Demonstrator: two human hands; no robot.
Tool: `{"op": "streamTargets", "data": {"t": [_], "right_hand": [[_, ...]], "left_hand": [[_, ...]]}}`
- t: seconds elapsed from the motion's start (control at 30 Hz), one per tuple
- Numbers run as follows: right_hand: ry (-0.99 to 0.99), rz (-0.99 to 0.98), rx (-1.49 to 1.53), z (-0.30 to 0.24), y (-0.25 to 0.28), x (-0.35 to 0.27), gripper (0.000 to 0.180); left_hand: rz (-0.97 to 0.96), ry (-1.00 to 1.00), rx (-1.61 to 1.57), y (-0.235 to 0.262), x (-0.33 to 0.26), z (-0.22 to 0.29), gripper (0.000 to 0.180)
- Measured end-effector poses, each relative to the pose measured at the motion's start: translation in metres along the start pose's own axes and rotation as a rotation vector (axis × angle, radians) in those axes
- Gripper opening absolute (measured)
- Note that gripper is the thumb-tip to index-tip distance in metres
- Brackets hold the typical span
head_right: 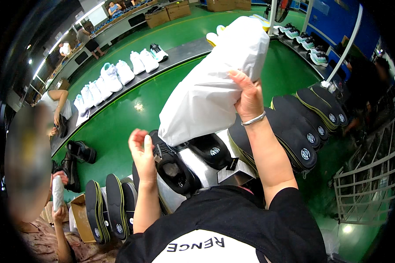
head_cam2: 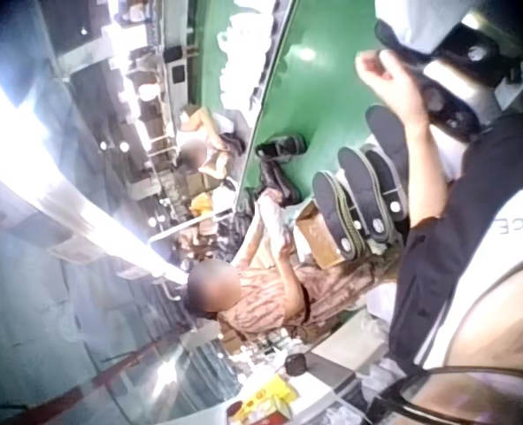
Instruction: The person inserts insoles into shoes and wraps them in white tissue paper.
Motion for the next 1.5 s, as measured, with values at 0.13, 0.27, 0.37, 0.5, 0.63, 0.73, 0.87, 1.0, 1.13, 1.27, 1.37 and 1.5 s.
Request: {"op": "streamTargets", "data": {"t": [0.13, 0.27, 0.37, 0.5, 0.63, 0.73, 0.87, 1.0, 1.13, 1.27, 1.37, 1.5], "right_hand": [[-0.047, -0.088, -0.090, 0.009, -0.009, -0.020, 0.027], [-0.128, -0.134, 0.031, 0.012, -0.032, -0.042, 0.027], [-0.188, -0.118, 0.118, 0.007, -0.039, -0.043, 0.030], [-0.155, -0.093, 0.162, -0.004, -0.033, -0.035, 0.032], [0.124, -0.188, 0.014, -0.013, -0.032, -0.030, 0.023], [0.484, -0.556, -0.164, -0.003, -0.041, -0.038, 0.015], [0.835, -1.024, -0.393, 0.016, -0.049, -0.068, 0.024], [0.514, -1.191, -0.267, 0.016, -0.049, -0.094, 0.023], [0.117, -1.364, -0.179, 0.022, -0.041, -0.101, 0.007], [-0.334, -0.903, -0.262, 0.015, -0.021, -0.086, 0.042], [-0.422, -0.653, -0.156, 0.025, -0.010, -0.071, 0.050], [-0.535, -0.752, -0.063, 0.040, 0.000, -0.058, 0.066]], "left_hand": [[-0.086, -0.702, 0.389, -0.029, -0.013, 0.052, 0.110], [-0.099, -0.796, 0.473, -0.065, -0.014, 0.032, 0.111], [-0.008, -0.652, 0.308, -0.063, -0.006, 0.012, 0.083], [-0.157, -0.166, 0.362, -0.049, 0.008, -0.023, 0.037], [-0.354, 0.796, -0.319, -0.040, 0.002, -0.035, 0.026], [-0.613, 1.128, -0.751, -0.037, -0.007, -0.016, 0.054], [-0.544, 1.112, -0.928, -0.033, -0.003, -0.005, 0.052], [-0.579, 0.929, -0.801, -0.022, -0.005, 0.009, 0.050], [-0.647, 0.966, -0.733, -0.019, -0.002, 0.037, 0.042], [-0.676, 0.851, -1.080, -0.027, -0.003, 0.011, 0.064], [-0.622, 0.716, -0.890, -0.033, -0.010, 0.025, 0.075], [-0.578, 0.571, -0.884, -0.032, -0.009, 0.026, 0.059]]}}
Point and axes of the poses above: each hand's wrist, its own x-axis towards the middle knuckle, its own y-axis out of the back of the hand, z = x × y, the point moved 1 cm from there along x, towards the middle knuckle, and after that the axes turned 7 degrees about z, right-handed, at the moved point
